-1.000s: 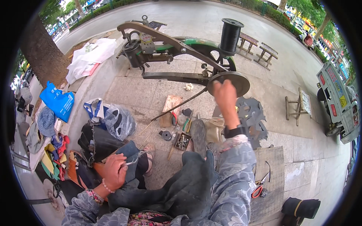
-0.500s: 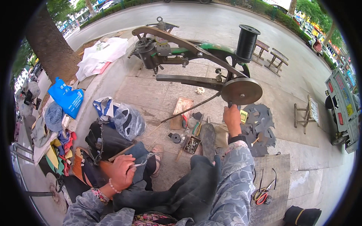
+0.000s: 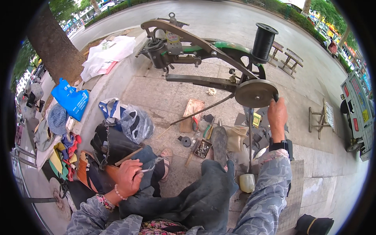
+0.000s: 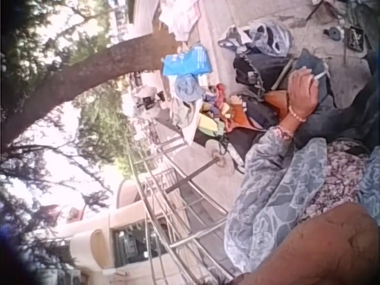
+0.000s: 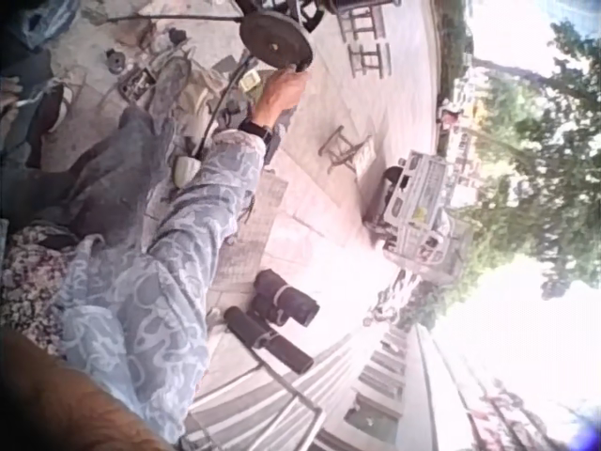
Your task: Repairing a shoe sole by using tweezers to position material and stitching it with a manual hand-cranked sewing machine.
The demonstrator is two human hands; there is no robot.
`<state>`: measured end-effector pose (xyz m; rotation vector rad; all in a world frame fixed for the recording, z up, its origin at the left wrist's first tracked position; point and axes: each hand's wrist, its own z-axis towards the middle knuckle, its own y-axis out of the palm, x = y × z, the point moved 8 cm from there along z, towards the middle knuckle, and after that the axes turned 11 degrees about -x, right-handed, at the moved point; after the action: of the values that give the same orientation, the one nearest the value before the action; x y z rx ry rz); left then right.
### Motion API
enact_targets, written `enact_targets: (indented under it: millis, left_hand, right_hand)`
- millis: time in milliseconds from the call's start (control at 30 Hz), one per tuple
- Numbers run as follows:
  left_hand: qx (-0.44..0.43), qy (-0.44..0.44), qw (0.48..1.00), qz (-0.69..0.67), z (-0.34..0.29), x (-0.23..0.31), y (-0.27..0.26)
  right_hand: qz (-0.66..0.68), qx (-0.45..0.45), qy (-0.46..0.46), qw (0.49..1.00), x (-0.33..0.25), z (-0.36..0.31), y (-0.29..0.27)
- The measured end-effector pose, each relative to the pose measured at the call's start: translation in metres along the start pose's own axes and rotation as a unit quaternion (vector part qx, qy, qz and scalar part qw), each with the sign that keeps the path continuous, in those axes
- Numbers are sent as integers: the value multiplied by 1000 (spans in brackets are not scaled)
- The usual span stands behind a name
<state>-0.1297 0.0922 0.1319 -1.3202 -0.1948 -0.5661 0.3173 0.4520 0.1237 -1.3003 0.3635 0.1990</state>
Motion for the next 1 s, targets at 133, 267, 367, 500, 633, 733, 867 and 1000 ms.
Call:
enact_targets:
  millis: [133,267,367,500,633,733,867,1000]
  left_hand:
    - [2,1,1000,5,-2,-1,-5]
    - [11,-6,1000,9,-3,1,-6]
    - [10,11,1000,-4,-1,6,-6]
    - [27,12,999,-12,-6,4,-1]
    - [25,-12,1000,-1,-12,6,-3]
    - [35,-32,999,2,-18,-4,-7]
    - [20,-30,999,-3,-17,-5,0]
    - [47,-49,998,1,-23,-9,-6]
  right_hand:
    - [-18,-80,21,996,22,-10,68]
    - [97,-116,-28,988,5,-18,177]
    - [161,-139,-52,976,12,-1,201]
    - [174,-11,-184,967,-24,22,144]
    - [197,-44,-37,979,-22,18,28]
    - [79,34,-171,982,-50,5,-6]
    - [74,71,-146,984,6,15,6]
    - [1,-105,-48,993,28,14,74]
